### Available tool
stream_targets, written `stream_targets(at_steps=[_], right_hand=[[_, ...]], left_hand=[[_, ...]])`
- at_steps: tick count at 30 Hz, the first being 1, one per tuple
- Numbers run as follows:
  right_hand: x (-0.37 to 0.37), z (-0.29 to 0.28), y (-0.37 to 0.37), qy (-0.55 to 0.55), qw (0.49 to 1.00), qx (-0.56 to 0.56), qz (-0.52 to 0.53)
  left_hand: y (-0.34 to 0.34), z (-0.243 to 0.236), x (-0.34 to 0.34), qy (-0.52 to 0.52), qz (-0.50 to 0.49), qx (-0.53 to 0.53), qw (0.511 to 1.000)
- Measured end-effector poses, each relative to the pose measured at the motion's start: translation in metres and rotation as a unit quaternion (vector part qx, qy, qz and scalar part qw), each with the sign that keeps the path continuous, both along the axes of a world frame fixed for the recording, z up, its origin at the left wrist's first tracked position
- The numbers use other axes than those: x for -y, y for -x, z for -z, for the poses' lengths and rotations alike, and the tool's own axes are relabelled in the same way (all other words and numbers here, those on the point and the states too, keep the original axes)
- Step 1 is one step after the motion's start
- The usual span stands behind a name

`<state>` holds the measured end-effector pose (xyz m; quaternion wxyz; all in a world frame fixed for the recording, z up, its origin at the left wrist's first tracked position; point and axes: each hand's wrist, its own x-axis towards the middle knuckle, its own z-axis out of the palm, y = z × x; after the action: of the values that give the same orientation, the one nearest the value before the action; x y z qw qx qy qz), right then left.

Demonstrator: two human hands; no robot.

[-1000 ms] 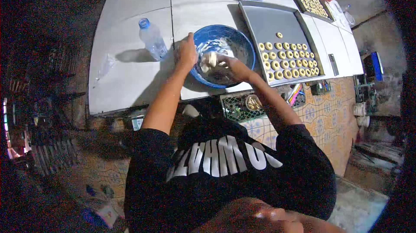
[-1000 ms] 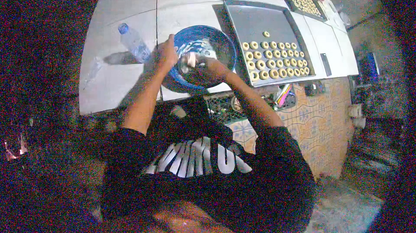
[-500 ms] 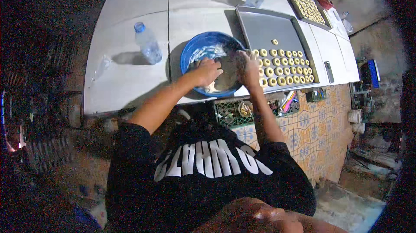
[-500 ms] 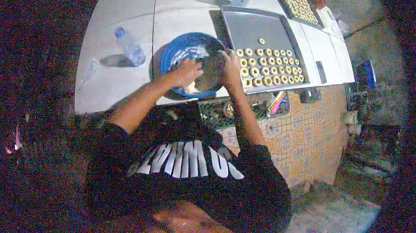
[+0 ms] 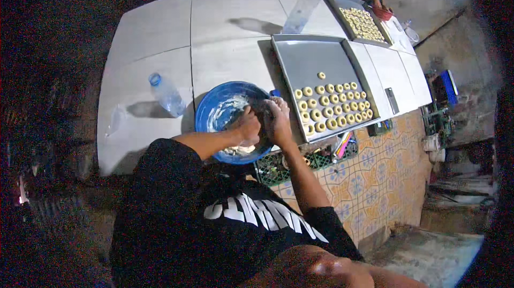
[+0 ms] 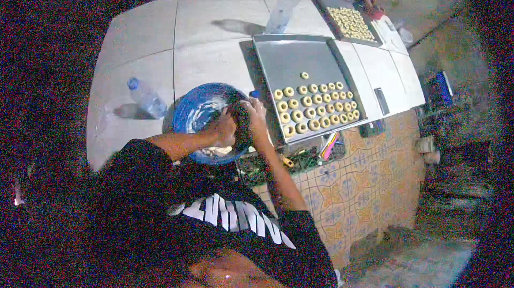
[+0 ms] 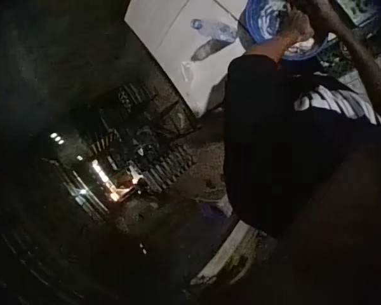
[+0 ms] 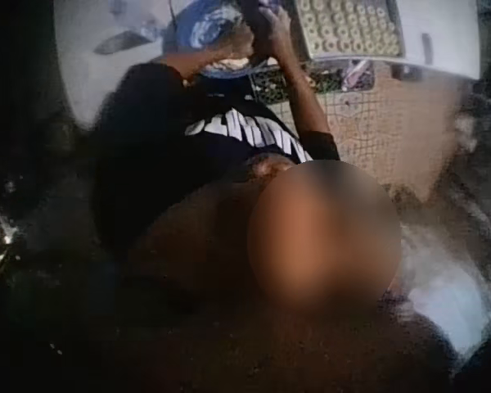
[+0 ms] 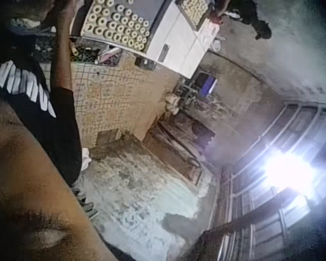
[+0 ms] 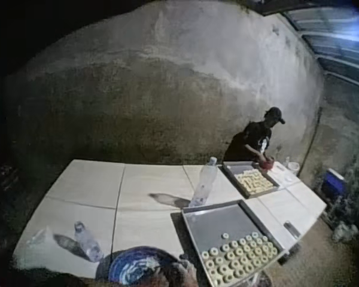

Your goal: The person empties flour from a plastic bag into a bowl and kneads the dough by hand.

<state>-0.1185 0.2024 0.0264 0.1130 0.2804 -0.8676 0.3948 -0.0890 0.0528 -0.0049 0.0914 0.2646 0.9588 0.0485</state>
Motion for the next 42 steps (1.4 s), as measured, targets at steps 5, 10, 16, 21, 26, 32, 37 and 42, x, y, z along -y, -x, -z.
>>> stream_targets(at_steps=[5,10,16,21,26,32,37,42], right_hand=[[0.008,0.001,-0.003,-0.008,0.999,0.031,0.034],[0.010,0.009,-0.007,-0.020,0.997,-0.048,0.065],[-0.004,0.026,0.002,-0.056,0.994,-0.052,0.073],[-0.004,0.022,-0.004,-0.017,0.996,-0.056,0.072],[-0.002,0.035,-0.003,0.024,0.996,-0.053,0.070],[0.013,0.048,0.005,0.333,0.923,0.192,0.033],[0.011,0.003,-0.010,0.147,0.988,0.014,0.044],[-0.001,0.014,-0.019,0.195,0.970,0.124,0.071]], left_hand=[[0.027,0.048,0.027,-0.249,-0.111,-0.133,0.953],[0.056,0.050,0.034,-0.324,-0.094,-0.257,0.906],[0.057,0.045,0.025,-0.319,-0.143,-0.291,0.891],[0.052,0.045,0.030,-0.501,-0.158,-0.130,0.841],[-0.006,0.025,0.031,-0.238,-0.042,-0.219,0.945],[-0.034,0.043,0.018,-0.198,-0.205,-0.132,0.949],[-0.014,0.036,0.001,-0.269,-0.333,-0.145,0.892],[0.002,0.013,-0.010,-0.248,-0.326,-0.106,0.906]])
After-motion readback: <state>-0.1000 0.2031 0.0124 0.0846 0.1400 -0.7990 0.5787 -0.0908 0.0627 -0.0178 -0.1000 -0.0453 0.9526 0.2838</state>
